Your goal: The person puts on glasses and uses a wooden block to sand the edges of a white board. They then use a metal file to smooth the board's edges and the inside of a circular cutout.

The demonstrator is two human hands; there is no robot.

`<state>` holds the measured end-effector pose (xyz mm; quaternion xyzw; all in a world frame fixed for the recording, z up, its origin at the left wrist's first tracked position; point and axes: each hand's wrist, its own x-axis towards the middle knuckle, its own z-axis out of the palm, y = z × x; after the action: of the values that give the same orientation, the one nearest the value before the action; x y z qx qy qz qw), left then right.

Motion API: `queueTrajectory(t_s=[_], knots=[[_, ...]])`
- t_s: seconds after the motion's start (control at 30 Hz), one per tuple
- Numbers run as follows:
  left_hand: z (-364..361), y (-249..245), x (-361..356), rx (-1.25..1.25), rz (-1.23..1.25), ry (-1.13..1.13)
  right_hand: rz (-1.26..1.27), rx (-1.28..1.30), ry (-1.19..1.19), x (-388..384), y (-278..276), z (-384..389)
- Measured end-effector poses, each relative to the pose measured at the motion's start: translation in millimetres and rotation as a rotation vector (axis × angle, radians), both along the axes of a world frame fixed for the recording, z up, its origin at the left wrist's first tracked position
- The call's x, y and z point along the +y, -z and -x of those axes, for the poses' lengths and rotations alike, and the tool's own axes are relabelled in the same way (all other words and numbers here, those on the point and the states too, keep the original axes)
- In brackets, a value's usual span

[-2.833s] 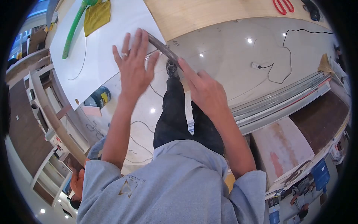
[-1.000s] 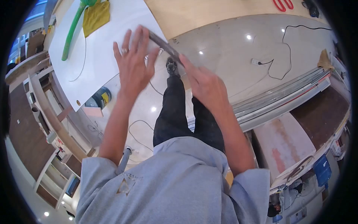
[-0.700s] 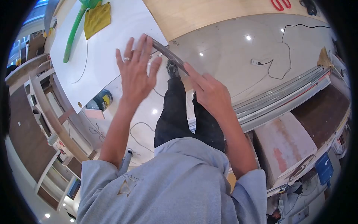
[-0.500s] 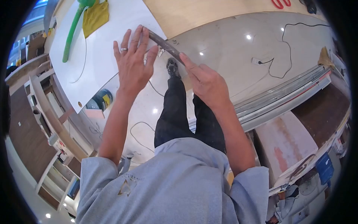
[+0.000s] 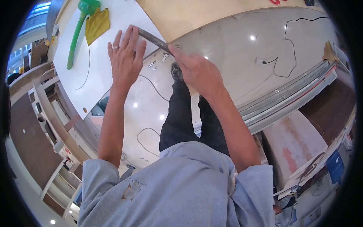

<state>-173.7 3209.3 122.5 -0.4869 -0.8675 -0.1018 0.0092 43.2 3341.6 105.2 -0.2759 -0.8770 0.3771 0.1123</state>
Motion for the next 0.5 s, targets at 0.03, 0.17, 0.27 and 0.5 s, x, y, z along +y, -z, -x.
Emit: queueTrajectory(t_s=[0.03, 0.17, 0.27, 0.5], knots=[[-8, 1, -7, -0.016, 0.006, 0.015, -0.004, -0.035, 0.001, -6, -8, -11], [-49, -6, -20, -0.119, 0.021, 0.058, 0.020, -0.146, 0.023, -24, -18, -60], [-39, 5, -9, -0.087, -0.037, 0.049, 0.090, 0.006, 0.039, -11, -5, -52], [-8, 1, -11, -0.060, 0.005, 0.031, -0.042, 0.003, -0.017, -6, -7, -17]])
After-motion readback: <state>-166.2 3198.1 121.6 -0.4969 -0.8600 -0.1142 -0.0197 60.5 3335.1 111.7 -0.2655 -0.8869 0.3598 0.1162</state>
